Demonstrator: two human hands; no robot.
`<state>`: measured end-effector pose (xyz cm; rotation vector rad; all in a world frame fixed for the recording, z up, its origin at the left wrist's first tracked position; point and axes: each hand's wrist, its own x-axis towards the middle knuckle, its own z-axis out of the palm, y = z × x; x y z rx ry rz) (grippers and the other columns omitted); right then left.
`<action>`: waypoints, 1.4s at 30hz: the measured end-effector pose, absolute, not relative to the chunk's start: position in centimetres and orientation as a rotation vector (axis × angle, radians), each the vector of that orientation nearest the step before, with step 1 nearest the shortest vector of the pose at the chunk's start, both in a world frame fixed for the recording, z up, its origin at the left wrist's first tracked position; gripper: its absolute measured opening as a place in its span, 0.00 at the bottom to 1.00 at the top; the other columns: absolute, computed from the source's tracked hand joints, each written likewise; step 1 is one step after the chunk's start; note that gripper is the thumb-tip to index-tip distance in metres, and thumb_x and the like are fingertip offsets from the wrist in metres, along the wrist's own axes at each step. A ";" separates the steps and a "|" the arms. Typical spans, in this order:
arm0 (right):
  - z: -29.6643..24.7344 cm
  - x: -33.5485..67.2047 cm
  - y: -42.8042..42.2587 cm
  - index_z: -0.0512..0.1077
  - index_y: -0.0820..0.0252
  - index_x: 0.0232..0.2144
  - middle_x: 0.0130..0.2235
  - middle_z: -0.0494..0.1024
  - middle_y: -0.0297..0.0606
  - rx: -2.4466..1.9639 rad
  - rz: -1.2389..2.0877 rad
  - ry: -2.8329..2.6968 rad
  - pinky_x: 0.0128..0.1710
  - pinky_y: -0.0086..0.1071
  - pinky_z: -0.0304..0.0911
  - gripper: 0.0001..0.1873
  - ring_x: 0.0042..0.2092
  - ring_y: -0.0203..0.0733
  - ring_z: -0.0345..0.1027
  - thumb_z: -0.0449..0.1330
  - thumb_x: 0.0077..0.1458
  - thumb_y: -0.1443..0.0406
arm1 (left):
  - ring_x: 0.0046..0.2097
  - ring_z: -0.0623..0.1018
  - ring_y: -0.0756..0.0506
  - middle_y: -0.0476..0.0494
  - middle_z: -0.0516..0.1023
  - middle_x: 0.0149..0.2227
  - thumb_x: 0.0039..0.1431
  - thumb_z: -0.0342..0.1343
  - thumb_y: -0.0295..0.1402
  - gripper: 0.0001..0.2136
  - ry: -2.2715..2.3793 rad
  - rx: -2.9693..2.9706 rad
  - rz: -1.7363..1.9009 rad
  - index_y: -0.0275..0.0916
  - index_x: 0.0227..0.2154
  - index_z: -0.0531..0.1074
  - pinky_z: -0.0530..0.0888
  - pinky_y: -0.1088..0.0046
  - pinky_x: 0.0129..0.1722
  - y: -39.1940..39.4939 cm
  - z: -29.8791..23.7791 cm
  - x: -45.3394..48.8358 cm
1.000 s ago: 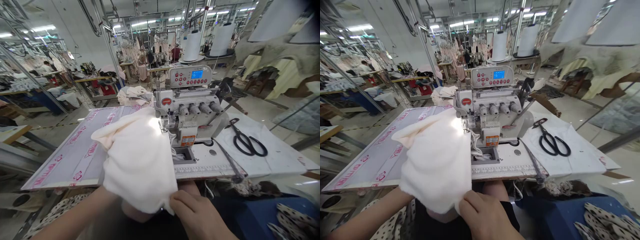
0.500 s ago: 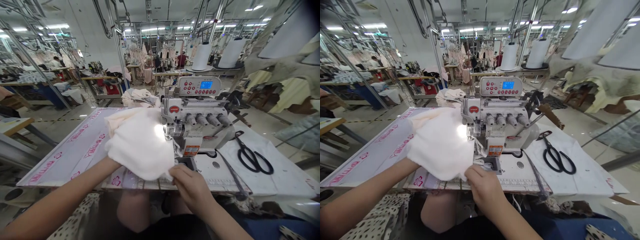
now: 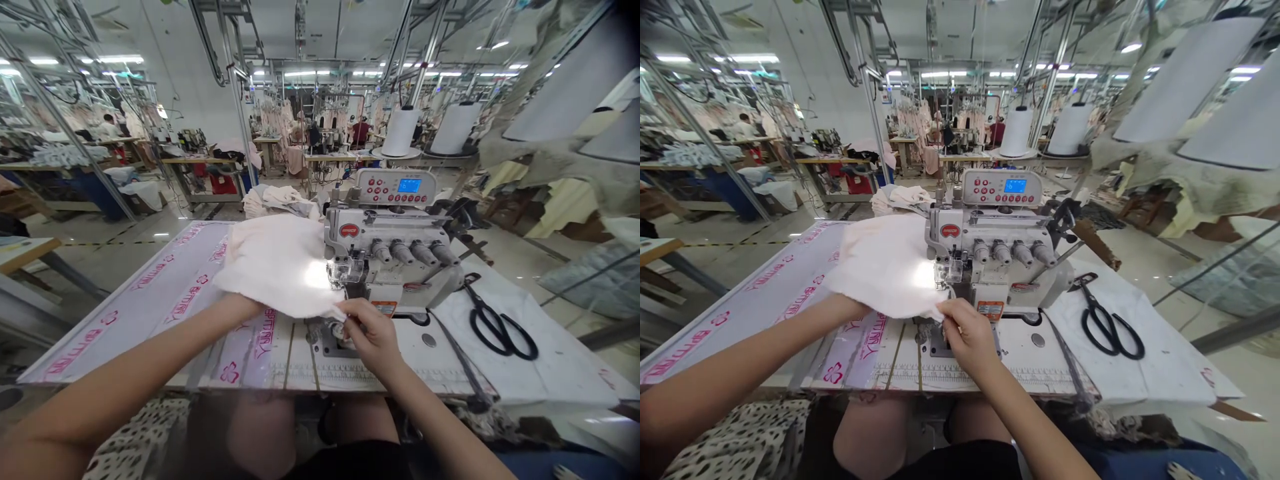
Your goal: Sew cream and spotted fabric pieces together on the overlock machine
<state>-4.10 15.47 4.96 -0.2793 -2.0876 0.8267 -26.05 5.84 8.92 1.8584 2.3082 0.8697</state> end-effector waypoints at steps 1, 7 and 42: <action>4.8 -4.1 15.5 0.67 0.56 0.37 0.38 0.72 0.38 -0.281 0.795 -2.085 0.30 0.29 0.64 0.13 0.31 0.36 0.68 0.49 0.53 0.74 | 0.37 0.72 0.47 0.41 0.72 0.37 0.56 0.51 0.36 0.10 2.269 1.897 0.796 0.36 0.37 0.70 0.70 0.67 0.39 5.0 9.1 -25.0; 3.7 -4.1 15.0 0.60 0.55 0.40 0.42 0.73 0.38 -0.332 0.717 -1.988 0.28 0.29 0.64 0.14 0.25 0.32 0.65 0.53 0.50 0.74 | 0.35 0.70 0.45 0.42 0.72 0.32 0.55 0.49 0.29 0.05 1.865 2.392 0.714 0.36 0.33 0.70 0.69 0.69 0.34 1.0 10.8 -17.5; 4.7 -3.7 14.4 0.70 0.60 0.34 0.36 0.77 0.39 -0.103 0.171 -2.058 0.47 0.42 0.64 0.13 0.43 0.40 0.68 0.52 0.51 0.78 | 0.44 0.67 0.46 0.40 0.69 0.41 0.56 0.48 0.22 0.11 1.617 2.685 1.066 0.35 0.42 0.66 0.69 0.64 0.44 5.4 8.3 -20.0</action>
